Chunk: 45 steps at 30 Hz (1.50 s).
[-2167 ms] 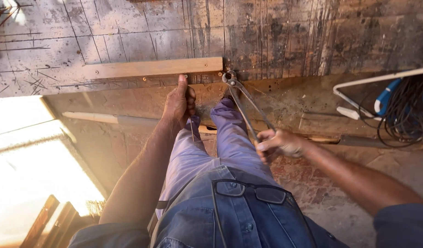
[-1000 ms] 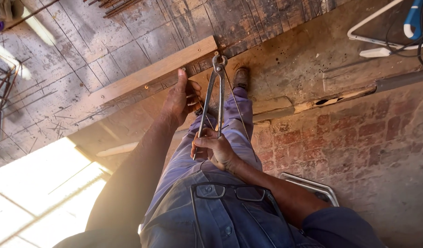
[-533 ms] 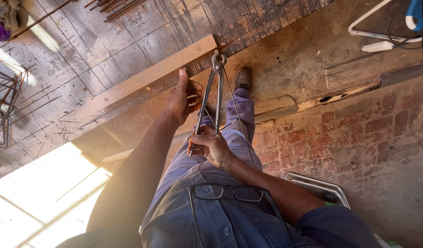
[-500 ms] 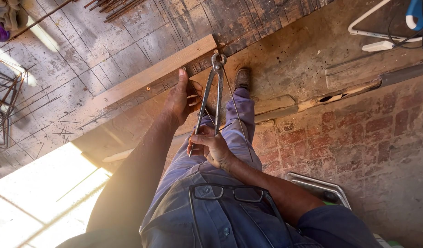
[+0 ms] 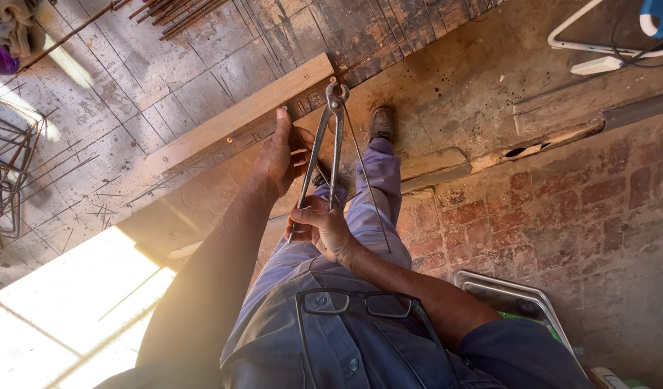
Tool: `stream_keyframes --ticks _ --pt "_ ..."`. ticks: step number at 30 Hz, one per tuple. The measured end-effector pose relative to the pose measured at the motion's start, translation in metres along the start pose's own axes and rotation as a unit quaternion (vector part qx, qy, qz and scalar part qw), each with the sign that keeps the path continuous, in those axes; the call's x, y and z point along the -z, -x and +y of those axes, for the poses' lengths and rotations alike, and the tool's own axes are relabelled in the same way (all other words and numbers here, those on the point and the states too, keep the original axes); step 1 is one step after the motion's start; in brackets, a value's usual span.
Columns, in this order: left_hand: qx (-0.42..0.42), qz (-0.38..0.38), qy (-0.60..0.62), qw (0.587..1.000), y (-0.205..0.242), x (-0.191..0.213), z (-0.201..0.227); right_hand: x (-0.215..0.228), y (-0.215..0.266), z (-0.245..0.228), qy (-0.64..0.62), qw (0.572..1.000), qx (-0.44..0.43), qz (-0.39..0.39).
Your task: Using end-cutting pliers to twist and cut wire ties on a metal structure
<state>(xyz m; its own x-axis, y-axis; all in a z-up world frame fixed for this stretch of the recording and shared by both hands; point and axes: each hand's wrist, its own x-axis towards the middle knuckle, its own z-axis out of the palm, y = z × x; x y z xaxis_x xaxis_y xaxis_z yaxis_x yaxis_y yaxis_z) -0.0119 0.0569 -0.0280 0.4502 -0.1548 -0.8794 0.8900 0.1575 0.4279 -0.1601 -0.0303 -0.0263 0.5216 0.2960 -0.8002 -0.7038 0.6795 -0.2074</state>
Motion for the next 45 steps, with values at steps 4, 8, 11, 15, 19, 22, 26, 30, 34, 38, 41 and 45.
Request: stream_keyframes --ticks 4,8,11,15,19,22,26,30,34,38,41,45 --pt "-0.001 0.0 0.004 1.0 0.0 -0.001 0.001 0.002 -0.006 0.005 -0.003 1.0 0.004 -0.003" --pt "-0.003 0.008 -0.002 1.0 0.001 -0.002 -0.001 0.008 -0.004 0.004 -0.004 1.0 0.006 -0.012" --pt "-0.01 0.016 -0.009 1.0 0.001 -0.004 -0.002 0.01 0.003 -0.006 0.007 0.999 0.011 -0.037" --pt "-0.014 0.02 -0.019 1.0 -0.003 0.0 -0.005 0.015 0.016 -0.017 0.075 0.992 0.036 -0.094" --pt "-0.007 0.029 0.002 1.0 0.0 -0.002 0.001 0.009 0.071 -0.049 0.044 0.997 0.029 -0.049" --pt "-0.008 0.033 0.015 0.999 0.008 -0.002 0.004 0.043 0.098 -0.077 0.112 0.993 0.034 0.013" --pt "-0.017 0.044 0.023 0.999 0.013 -0.005 0.006 0.069 0.105 -0.134 0.492 0.839 0.186 0.136" --pt "-0.018 0.058 0.039 0.997 0.015 -0.008 0.004 0.087 0.079 -0.148 0.54 0.803 0.204 0.148" --pt "-0.016 0.059 0.026 0.998 0.026 -0.01 0.003 0.086 0.063 -0.145 0.445 0.871 0.185 0.092" --pt "0.005 0.054 -0.028 0.998 0.047 -0.009 -0.023 0.084 0.066 -0.143 0.43 0.879 0.193 0.073" --pt "0.001 0.031 -0.012 0.999 0.05 -0.013 -0.044 0.087 0.069 -0.14 0.418 0.885 0.2 0.048" --pt "-0.01 0.037 0.019 0.999 0.056 -0.019 -0.04 0.089 0.065 -0.143 0.445 0.87 0.208 0.037"
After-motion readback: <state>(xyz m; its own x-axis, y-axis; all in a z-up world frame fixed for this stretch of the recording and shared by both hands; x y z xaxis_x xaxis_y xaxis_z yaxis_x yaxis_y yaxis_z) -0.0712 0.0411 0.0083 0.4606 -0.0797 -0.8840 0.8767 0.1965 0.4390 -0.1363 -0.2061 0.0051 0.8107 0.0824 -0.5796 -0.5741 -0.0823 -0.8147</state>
